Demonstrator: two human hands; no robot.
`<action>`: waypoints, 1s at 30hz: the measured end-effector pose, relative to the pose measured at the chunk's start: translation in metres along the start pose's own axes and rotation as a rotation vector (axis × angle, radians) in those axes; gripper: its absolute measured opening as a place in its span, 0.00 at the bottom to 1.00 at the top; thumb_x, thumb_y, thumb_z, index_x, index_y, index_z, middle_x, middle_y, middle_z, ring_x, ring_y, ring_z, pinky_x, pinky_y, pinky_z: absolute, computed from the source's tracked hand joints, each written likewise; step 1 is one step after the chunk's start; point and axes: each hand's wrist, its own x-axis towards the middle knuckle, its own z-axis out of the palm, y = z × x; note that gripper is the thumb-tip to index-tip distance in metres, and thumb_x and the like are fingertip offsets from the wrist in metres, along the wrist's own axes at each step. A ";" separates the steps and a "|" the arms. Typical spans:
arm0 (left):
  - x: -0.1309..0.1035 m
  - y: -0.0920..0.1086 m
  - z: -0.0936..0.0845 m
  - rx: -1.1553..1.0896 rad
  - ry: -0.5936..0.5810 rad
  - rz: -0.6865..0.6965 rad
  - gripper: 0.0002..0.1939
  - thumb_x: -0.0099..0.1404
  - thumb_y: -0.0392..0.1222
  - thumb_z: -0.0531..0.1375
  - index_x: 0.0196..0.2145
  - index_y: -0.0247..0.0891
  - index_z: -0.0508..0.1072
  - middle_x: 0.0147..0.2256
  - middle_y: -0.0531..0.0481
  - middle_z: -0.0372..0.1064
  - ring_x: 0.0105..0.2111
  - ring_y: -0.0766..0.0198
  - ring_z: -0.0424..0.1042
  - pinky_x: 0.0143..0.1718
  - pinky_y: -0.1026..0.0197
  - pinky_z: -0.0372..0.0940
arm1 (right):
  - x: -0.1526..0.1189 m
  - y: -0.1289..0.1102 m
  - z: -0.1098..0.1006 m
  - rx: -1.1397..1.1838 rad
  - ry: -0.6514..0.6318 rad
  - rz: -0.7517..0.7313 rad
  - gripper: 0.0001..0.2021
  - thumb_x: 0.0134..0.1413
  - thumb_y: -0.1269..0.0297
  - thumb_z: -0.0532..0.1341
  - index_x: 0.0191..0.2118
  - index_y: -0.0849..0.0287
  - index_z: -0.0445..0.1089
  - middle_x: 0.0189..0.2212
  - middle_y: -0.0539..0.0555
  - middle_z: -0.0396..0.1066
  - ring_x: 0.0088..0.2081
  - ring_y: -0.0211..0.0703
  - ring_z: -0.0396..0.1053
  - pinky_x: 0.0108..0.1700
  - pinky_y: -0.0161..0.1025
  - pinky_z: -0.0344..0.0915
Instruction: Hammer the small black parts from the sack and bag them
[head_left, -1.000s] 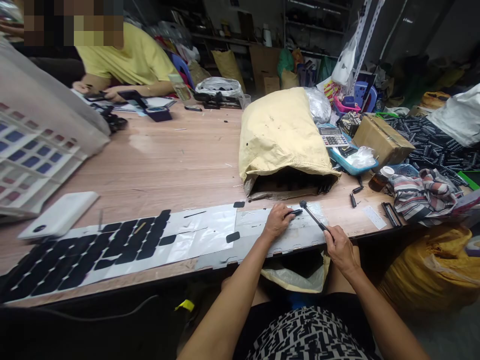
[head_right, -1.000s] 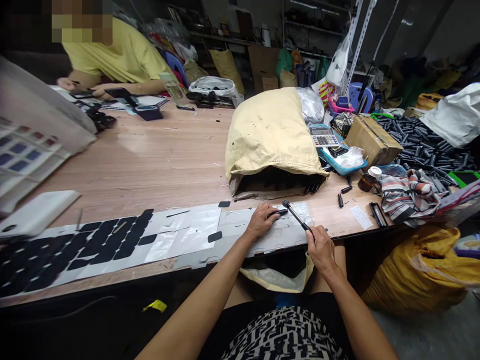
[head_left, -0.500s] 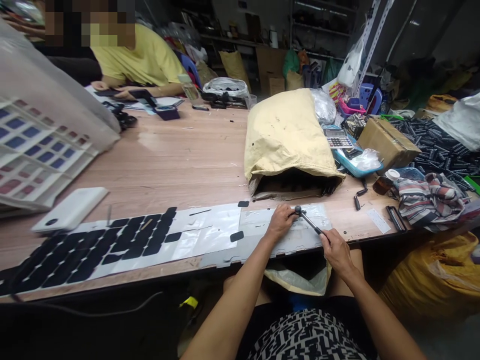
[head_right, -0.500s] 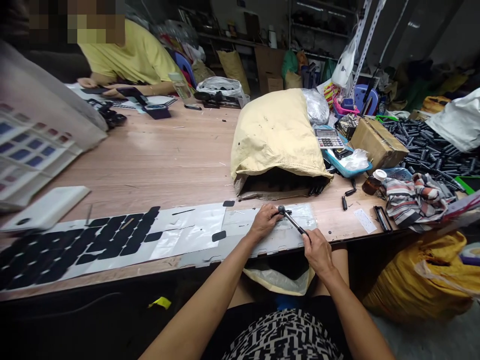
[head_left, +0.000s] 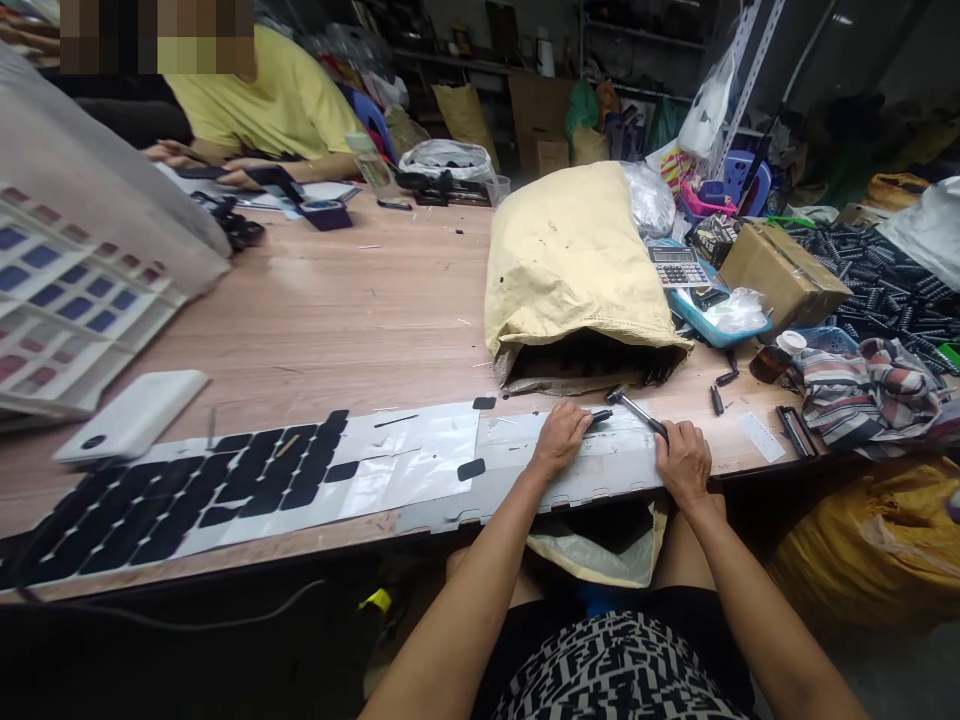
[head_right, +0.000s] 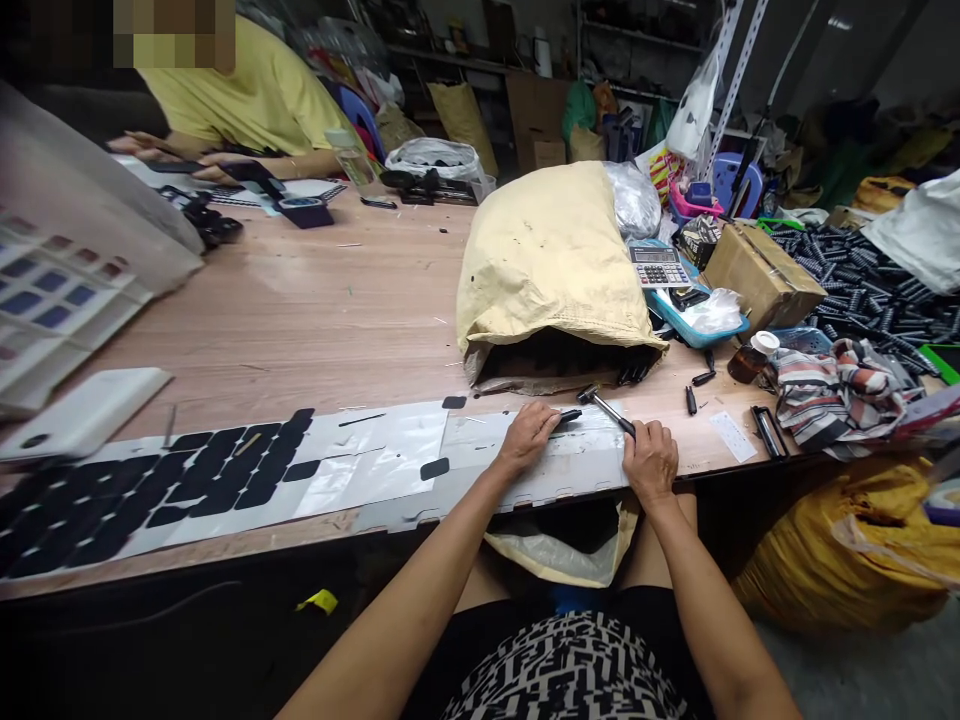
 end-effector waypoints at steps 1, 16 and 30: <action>0.000 0.000 -0.001 0.002 -0.004 -0.002 0.17 0.75 0.43 0.49 0.39 0.41 0.77 0.35 0.48 0.68 0.39 0.58 0.65 0.47 0.53 0.62 | -0.001 0.000 0.001 0.001 0.010 0.000 0.15 0.66 0.60 0.55 0.52 0.58 0.72 0.41 0.58 0.69 0.42 0.49 0.60 0.42 0.43 0.53; -0.116 0.073 -0.026 -0.267 -0.288 0.094 0.13 0.72 0.49 0.55 0.48 0.48 0.76 0.41 0.49 0.78 0.40 0.57 0.77 0.43 0.56 0.71 | -0.002 -0.005 -0.001 0.013 -0.019 0.036 0.15 0.65 0.60 0.55 0.51 0.58 0.72 0.42 0.59 0.68 0.43 0.51 0.58 0.43 0.44 0.53; -0.082 0.084 -0.017 -0.261 -0.347 -0.101 0.12 0.67 0.49 0.60 0.43 0.44 0.79 0.32 0.50 0.78 0.30 0.60 0.76 0.34 0.60 0.69 | -0.003 -0.004 0.000 -0.005 0.000 0.033 0.15 0.65 0.60 0.55 0.52 0.57 0.72 0.42 0.58 0.69 0.43 0.50 0.60 0.43 0.43 0.53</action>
